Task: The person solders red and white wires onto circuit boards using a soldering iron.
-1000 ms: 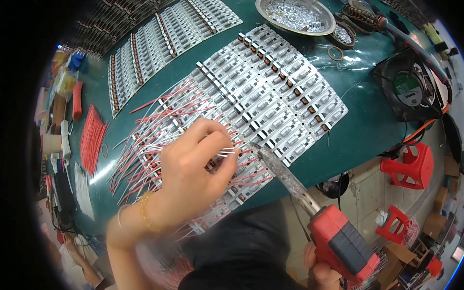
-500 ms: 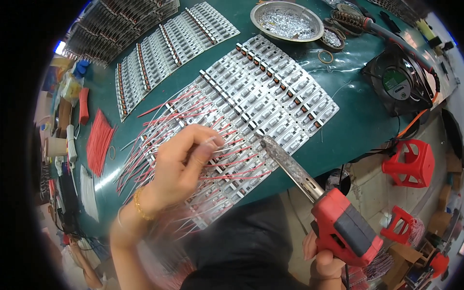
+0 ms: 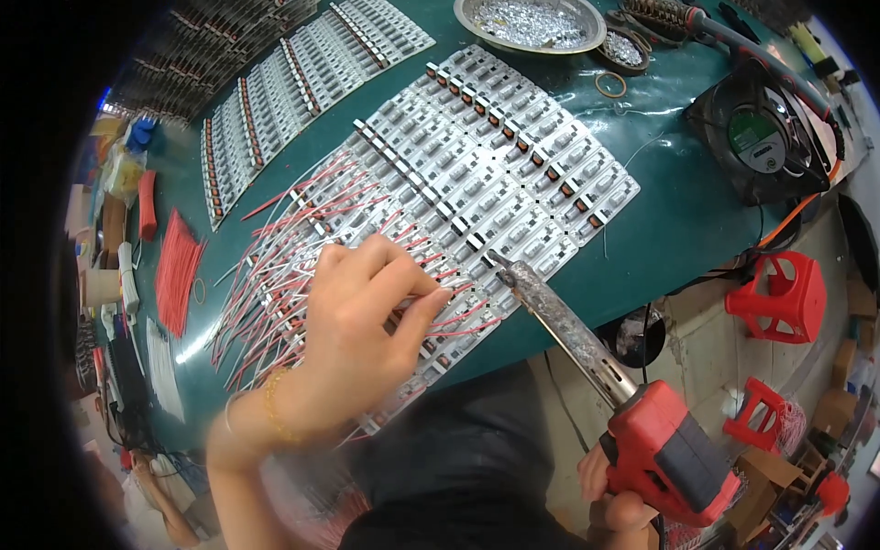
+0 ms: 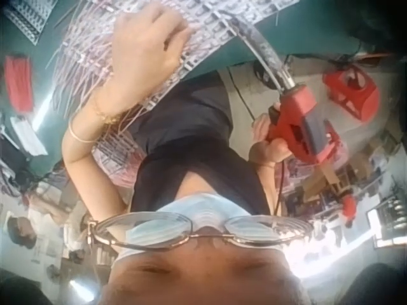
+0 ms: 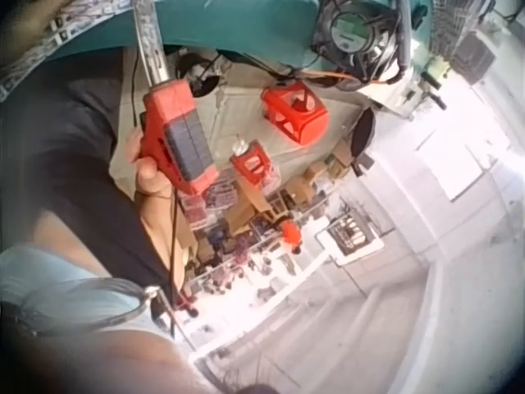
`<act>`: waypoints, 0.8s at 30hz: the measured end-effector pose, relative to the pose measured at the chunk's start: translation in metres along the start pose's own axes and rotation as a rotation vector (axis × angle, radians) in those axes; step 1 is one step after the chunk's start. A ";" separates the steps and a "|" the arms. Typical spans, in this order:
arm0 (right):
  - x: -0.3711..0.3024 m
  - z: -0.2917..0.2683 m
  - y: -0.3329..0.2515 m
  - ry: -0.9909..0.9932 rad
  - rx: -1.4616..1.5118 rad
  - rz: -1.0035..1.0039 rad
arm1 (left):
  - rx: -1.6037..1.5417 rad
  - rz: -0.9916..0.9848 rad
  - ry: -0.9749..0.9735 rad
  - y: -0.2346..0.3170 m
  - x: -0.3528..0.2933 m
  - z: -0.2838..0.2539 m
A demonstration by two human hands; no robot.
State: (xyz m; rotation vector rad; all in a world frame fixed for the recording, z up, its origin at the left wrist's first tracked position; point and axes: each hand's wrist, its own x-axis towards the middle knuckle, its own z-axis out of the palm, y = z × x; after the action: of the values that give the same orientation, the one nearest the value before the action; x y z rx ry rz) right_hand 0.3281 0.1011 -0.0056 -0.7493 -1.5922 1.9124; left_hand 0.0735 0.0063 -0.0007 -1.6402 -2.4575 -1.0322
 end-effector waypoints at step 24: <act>-0.018 -0.023 0.008 -0.054 -0.109 0.019 | -0.020 0.040 -0.001 0.000 -0.001 0.014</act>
State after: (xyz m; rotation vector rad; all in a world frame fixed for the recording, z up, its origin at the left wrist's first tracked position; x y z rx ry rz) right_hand 0.3567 0.1027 -0.0152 -0.7659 -1.7398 1.8862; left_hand 0.0787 0.0126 -0.0119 -1.6882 -2.4125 -1.0541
